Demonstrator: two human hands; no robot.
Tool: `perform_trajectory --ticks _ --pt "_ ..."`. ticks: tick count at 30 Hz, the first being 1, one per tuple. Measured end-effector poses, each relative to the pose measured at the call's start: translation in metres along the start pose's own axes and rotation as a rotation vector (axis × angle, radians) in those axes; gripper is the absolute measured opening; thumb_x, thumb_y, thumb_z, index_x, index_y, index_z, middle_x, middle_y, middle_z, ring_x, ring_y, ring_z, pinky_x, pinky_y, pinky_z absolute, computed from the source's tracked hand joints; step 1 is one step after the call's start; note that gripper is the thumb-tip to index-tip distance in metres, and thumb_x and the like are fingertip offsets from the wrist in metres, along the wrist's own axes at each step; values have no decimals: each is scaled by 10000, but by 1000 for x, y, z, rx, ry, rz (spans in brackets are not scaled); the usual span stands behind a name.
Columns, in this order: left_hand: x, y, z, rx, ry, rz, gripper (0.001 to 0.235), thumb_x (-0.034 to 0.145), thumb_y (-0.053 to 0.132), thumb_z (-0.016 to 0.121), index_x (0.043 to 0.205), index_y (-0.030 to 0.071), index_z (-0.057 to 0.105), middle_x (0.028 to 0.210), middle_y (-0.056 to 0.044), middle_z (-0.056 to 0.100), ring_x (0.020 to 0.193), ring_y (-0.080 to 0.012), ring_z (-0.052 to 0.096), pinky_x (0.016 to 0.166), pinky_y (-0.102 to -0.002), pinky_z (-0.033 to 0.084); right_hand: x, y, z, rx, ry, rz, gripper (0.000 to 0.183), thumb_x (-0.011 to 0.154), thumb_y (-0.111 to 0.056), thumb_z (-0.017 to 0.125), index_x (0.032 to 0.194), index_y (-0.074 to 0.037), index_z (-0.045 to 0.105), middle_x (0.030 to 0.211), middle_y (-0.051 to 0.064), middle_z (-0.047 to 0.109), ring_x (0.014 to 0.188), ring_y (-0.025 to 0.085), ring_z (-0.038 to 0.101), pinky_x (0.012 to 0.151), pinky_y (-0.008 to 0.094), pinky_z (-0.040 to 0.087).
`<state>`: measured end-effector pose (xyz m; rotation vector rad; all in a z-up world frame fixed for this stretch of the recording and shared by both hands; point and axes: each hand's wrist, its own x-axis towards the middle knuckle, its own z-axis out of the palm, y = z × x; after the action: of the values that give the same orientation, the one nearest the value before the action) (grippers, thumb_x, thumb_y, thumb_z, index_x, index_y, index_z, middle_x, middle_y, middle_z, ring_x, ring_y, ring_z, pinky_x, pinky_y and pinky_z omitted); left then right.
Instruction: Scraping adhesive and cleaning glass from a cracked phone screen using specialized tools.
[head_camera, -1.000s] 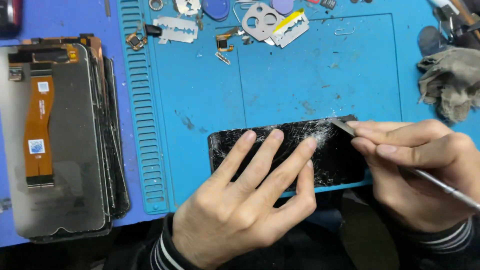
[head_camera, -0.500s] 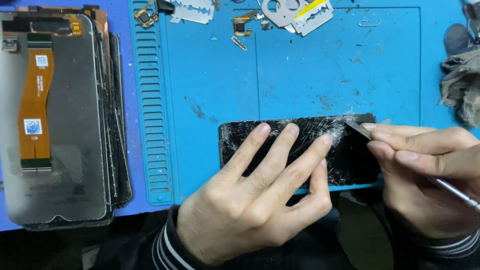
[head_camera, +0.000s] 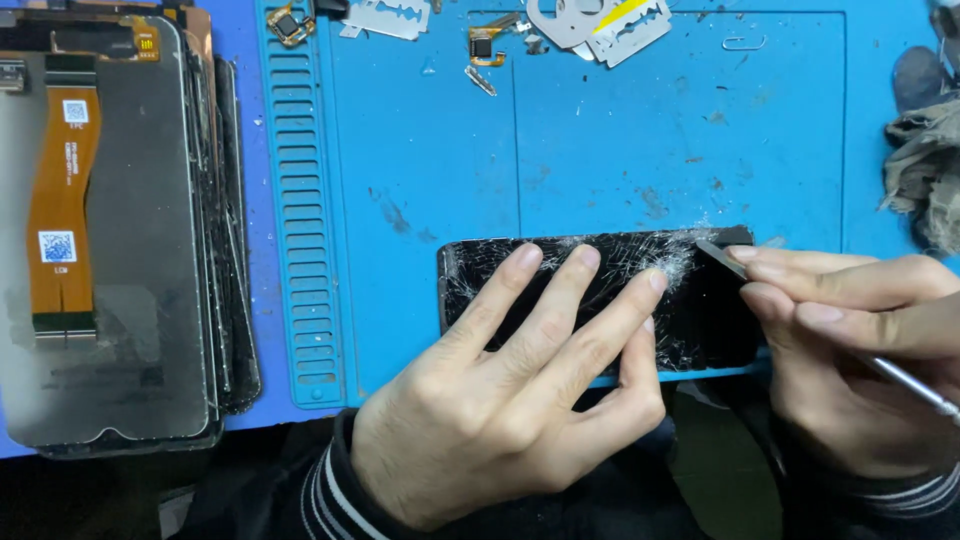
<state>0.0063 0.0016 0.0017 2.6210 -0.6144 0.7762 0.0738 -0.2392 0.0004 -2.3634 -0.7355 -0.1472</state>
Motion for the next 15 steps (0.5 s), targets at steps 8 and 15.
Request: perform_trajectory --ticks 8,15 --pt "-2 0 1 -9 0 -5 62 1116 188 708 1058 207 693 1359 -50 707 1178 -233 754 1037 -401 627 -9 24 -10 -48 -129 130 28 999 160 737 1010 135 739 1231 291 719 1134 342 725 1112 434 573" --pt "2 3 -1 15 -3 22 71 1097 162 704 1039 203 709 1331 -48 722 1148 -241 751 1039 -405 607 11 26 -19 84 -449 388 337 885 24 629 1212 33 710 1431 119 642 1378 192 561 1213 345 402"
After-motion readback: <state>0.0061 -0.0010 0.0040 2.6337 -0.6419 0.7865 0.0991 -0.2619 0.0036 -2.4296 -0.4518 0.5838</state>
